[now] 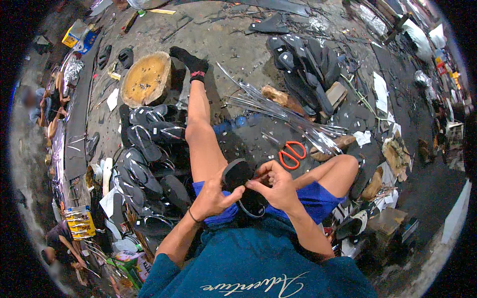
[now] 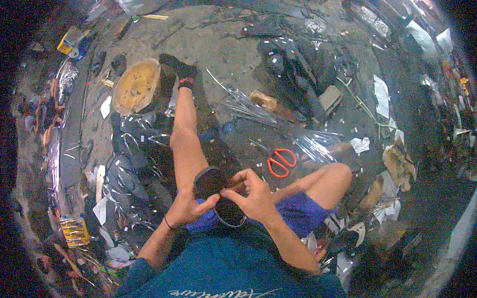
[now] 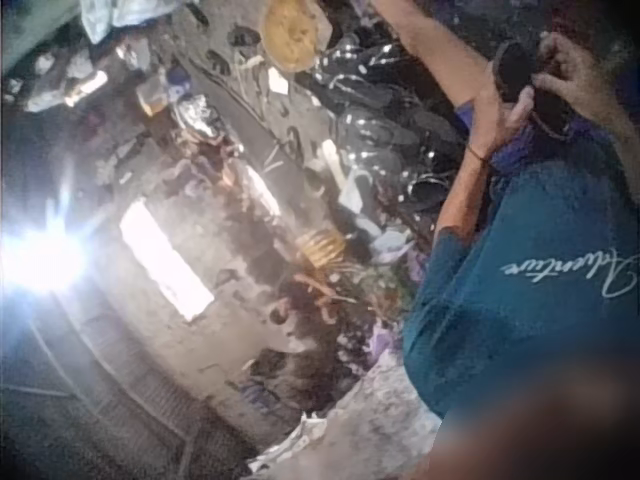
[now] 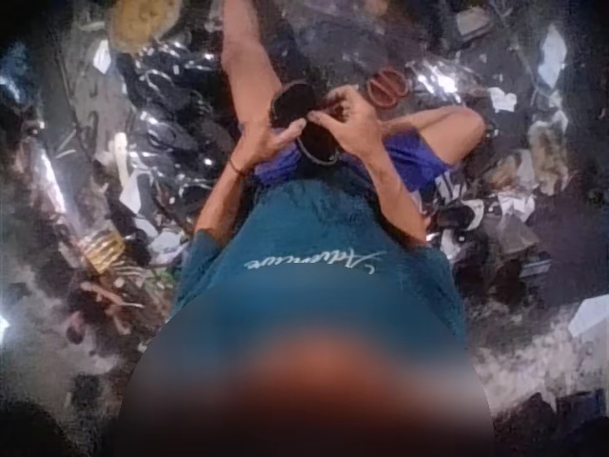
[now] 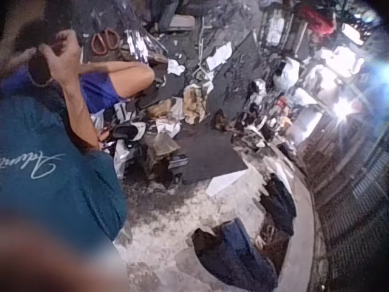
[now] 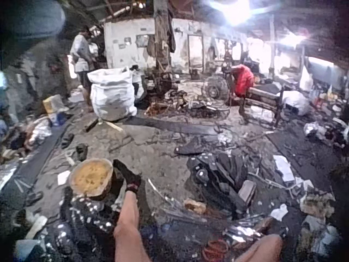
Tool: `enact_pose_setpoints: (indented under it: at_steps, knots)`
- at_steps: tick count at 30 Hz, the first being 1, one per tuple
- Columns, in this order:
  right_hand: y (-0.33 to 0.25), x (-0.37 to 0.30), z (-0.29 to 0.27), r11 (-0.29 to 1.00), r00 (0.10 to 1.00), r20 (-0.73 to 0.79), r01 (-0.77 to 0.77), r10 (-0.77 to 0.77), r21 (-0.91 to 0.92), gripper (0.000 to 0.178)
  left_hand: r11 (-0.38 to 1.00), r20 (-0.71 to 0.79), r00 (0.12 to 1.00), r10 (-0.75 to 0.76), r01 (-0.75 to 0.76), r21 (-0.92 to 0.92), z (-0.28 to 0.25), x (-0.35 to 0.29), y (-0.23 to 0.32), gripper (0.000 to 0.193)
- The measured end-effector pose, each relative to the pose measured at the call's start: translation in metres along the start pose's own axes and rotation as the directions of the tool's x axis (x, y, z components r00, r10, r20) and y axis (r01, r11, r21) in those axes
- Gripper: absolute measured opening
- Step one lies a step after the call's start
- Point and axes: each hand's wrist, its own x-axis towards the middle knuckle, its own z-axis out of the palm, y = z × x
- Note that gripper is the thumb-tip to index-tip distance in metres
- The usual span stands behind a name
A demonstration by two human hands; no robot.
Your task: The person sits on the floor and repeatedly inserts metal zip ties into holes on black shoe soles, then pulls and tightens them by hand. The person handles multiple soles and a bundle of zip ties, working one at a time.
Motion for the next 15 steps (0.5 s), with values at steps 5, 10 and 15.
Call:
enact_pose_setpoints:
  at_steps: [5, 10, 15]
  knots:
    - [-0.02, 0.011, -0.021, 0.886, 0.954, -0.152, 0.169, -0.257, -0.432, 0.066, 0.666, -0.448, 0.774, -0.447, -0.047, -0.745, 0.016, -0.001, 0.01, 0.05]
    - [-0.028, 0.066, -0.029, 0.762, 0.699, -0.387, 0.358, -0.602, -0.539, 0.024, 0.403, -0.1, 0.991, -0.086, -0.057, -0.914, 0.073, -0.019, 0.0, 0.052]
    - [-0.036, 0.072, -0.031, 0.829, 0.832, -0.192, 0.439, -0.521, -0.346, 0.02, 0.327, 0.175, 0.937, -0.302, 0.274, -0.904, 0.078, -0.022, -0.022, 0.019]
